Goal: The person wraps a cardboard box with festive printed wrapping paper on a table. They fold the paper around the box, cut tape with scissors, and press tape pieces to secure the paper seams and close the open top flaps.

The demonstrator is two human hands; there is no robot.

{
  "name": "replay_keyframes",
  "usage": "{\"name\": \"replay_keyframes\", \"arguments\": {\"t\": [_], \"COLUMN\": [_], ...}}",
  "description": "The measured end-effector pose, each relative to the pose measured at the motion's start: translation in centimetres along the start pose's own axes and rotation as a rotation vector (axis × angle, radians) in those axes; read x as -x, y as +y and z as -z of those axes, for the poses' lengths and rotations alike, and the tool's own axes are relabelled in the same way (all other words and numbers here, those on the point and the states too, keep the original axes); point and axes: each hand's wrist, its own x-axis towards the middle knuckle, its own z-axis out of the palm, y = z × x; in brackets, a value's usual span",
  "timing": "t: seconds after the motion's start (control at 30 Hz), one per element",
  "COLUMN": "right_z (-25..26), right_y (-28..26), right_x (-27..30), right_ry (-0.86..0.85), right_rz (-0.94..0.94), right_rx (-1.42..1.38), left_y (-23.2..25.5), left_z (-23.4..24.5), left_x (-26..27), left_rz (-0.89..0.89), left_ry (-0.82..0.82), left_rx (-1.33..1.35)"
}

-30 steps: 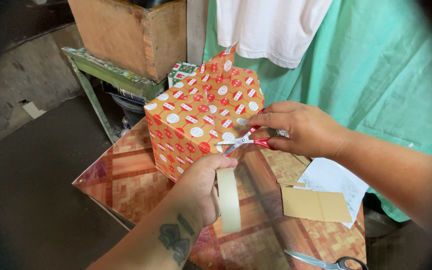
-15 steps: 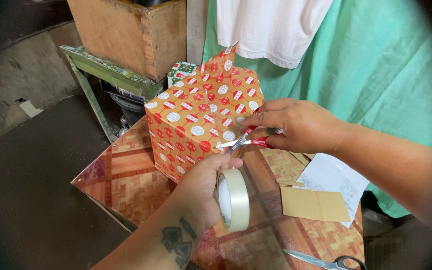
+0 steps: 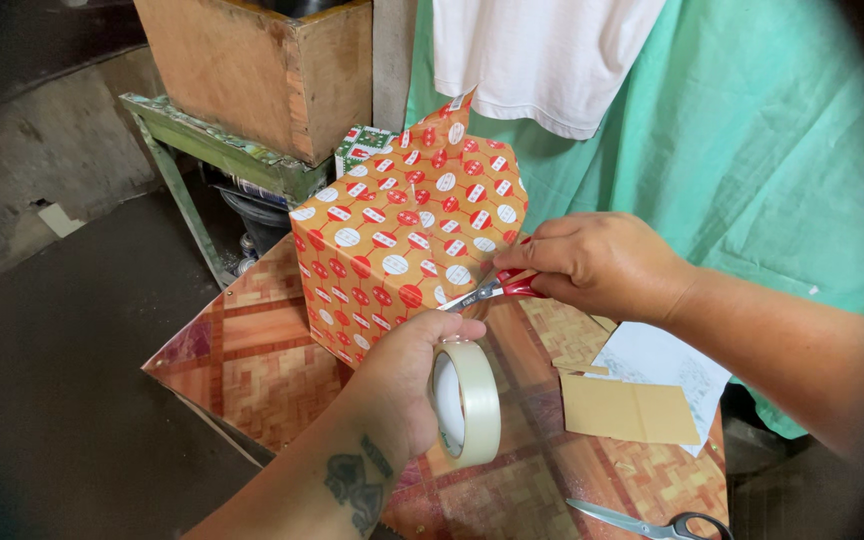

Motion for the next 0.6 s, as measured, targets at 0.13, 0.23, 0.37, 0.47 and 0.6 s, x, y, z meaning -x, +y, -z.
{"name": "replay_keyframes", "arguments": {"t": [0.13, 0.23, 0.37, 0.47, 0.6], "right_z": [-0.4, -1.0, -2.9, -6.2, -13.3], "right_y": [-0.4, -0.5, 0.0, -0.8, -4.1], "right_x": [0.6, 1.2, 3.3, 7.2, 13.9], "right_ry": [0.049, 0.022, 0.006, 0.051, 0.217], "right_rz": [-0.017, -0.076, -0.164, -0.479, -0.973], "right_rx": [0.014, 0.000, -0.111, -0.331, -0.403], "left_y": [0.1, -0.2, -0.4, 0.1, 2.5], "left_z": [-0.2, 0.1, 1.7, 3.4, 5.1], "left_x": [0.7, 0.9, 0.8, 1.3, 2.9], "left_rz": [0.013, 0.017, 0.056, 0.062, -0.029], "left_ry": [0.073, 0.096, 0.014, -0.085, -0.144], "left_rx": [-0.057, -0.106, -0.176, -0.275, -0.352]}}
